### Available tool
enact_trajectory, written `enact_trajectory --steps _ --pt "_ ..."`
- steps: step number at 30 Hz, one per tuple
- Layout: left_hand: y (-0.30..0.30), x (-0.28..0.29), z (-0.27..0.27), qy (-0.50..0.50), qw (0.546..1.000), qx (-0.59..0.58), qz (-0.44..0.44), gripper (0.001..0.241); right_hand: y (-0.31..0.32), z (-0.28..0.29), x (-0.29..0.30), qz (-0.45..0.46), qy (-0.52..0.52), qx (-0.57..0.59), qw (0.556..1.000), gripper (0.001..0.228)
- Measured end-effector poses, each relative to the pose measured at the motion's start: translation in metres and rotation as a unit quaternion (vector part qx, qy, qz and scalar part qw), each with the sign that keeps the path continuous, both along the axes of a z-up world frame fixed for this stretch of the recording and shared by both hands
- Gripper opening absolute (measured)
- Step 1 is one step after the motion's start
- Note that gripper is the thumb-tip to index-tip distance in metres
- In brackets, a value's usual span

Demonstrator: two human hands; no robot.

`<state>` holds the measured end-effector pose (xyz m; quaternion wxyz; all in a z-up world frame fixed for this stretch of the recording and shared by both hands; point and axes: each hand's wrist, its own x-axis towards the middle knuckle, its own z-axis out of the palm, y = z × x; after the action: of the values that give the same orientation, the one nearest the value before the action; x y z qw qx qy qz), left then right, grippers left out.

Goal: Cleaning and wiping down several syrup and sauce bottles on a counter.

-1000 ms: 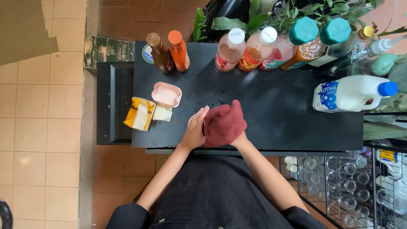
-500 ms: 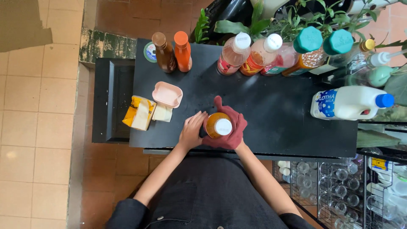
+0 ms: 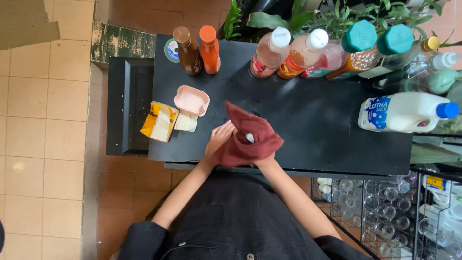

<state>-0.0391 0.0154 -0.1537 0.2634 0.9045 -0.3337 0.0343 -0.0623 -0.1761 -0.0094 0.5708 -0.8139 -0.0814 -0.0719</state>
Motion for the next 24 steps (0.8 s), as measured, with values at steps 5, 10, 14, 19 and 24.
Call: enact_trajectory --steps 5,10,14,19,24 --pt "-0.009 0.008 0.062 0.139 0.986 -0.098 0.001 0.08 0.005 0.005 0.004 -0.033 0.017 0.016 0.999 0.042" --pt "-0.007 0.008 0.049 0.125 0.987 -0.1 -0.005 0.084 0.031 0.094 0.024 -0.119 0.027 -0.002 0.993 0.054" --pt "-0.005 0.009 0.043 0.134 0.987 -0.087 -0.01 0.087 0.042 0.067 0.02 -0.203 0.032 -0.023 0.978 0.063" --pt "0.005 0.011 0.045 0.102 0.989 -0.106 -0.012 0.089 0.056 0.025 0.016 -0.216 0.086 0.152 0.961 0.081" --pt "0.005 0.017 0.06 0.171 0.973 -0.139 -0.073 0.106 0.055 0.046 0.014 -0.208 0.095 0.387 0.893 0.083"
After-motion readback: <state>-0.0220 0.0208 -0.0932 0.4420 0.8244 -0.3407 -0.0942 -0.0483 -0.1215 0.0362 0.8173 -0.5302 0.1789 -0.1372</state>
